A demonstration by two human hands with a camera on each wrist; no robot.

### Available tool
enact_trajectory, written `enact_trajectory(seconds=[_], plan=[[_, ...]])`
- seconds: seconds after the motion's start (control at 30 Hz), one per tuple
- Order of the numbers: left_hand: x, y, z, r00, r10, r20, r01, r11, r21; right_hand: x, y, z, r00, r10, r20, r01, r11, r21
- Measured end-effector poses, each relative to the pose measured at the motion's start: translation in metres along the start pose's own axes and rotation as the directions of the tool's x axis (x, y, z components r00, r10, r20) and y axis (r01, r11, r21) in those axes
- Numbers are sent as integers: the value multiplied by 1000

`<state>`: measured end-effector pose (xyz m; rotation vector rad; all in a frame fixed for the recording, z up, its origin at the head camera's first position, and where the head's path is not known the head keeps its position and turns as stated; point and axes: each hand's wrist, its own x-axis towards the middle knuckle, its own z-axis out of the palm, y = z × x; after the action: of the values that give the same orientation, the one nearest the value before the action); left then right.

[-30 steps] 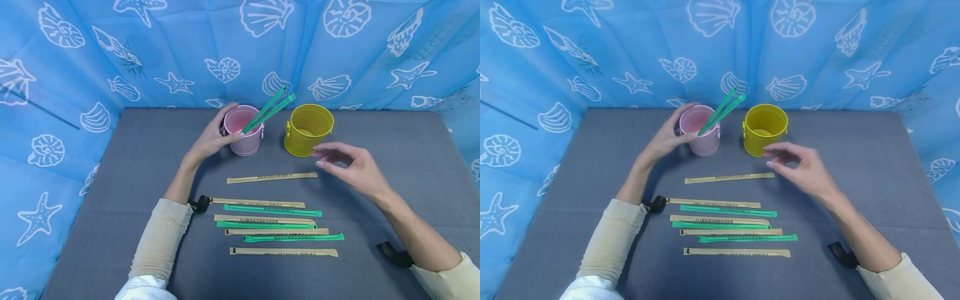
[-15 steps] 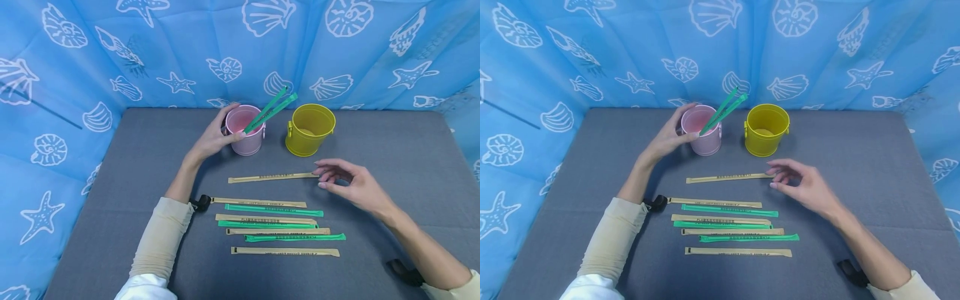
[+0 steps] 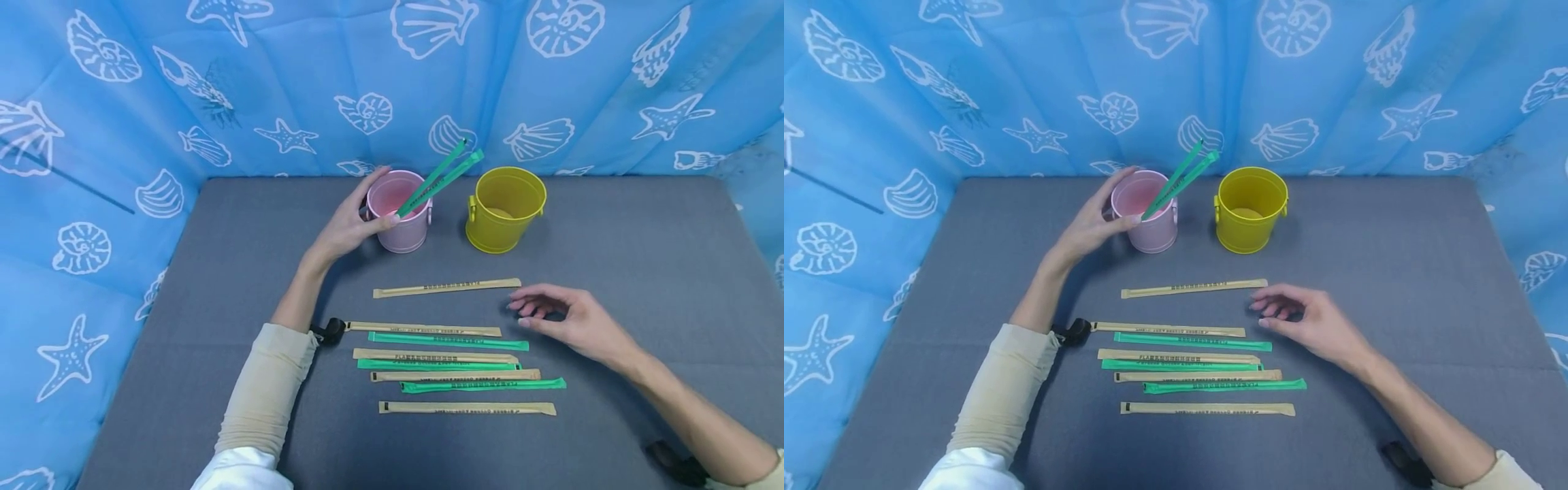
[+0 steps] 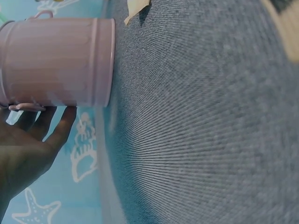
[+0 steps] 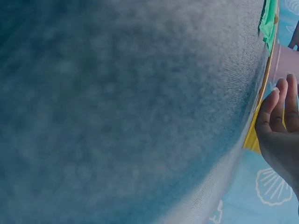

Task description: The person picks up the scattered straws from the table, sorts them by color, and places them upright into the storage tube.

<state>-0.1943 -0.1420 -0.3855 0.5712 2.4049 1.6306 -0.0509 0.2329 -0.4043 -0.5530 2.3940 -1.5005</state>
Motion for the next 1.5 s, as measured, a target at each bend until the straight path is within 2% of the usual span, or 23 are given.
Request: enact_trajectory(seconds=[0.3,0.4,0.6,0.83,1.1,1.37,1.5], plan=[[0,1,0,1000,5,0,-5,1000,21,-3,4,2,990,107,88,-97,989,-110],[0,2,0,1000,-7,-3,7,1000,19,-3,5,4,987,122,106,-103,980,-168],[0,3,0,1000,-24,2,24,1000,-1,-4,6,9,993,53,107,-22,962,-274],[0,-2,0,1000,7,-10,-7,1000,-6,-7,6,18,998,-31,62,51,936,-349],[0,-3,0,1000,22,-10,-22,1000,-22,-9,6,30,997,-65,-33,45,906,-422],[-2,8,0,1000,-11,6,12,999,-36,-9,7,33,994,-79,-76,40,907,-420],[-2,6,0,1000,-21,6,22,999,-31,-7,6,32,993,-86,-81,46,911,-411]])
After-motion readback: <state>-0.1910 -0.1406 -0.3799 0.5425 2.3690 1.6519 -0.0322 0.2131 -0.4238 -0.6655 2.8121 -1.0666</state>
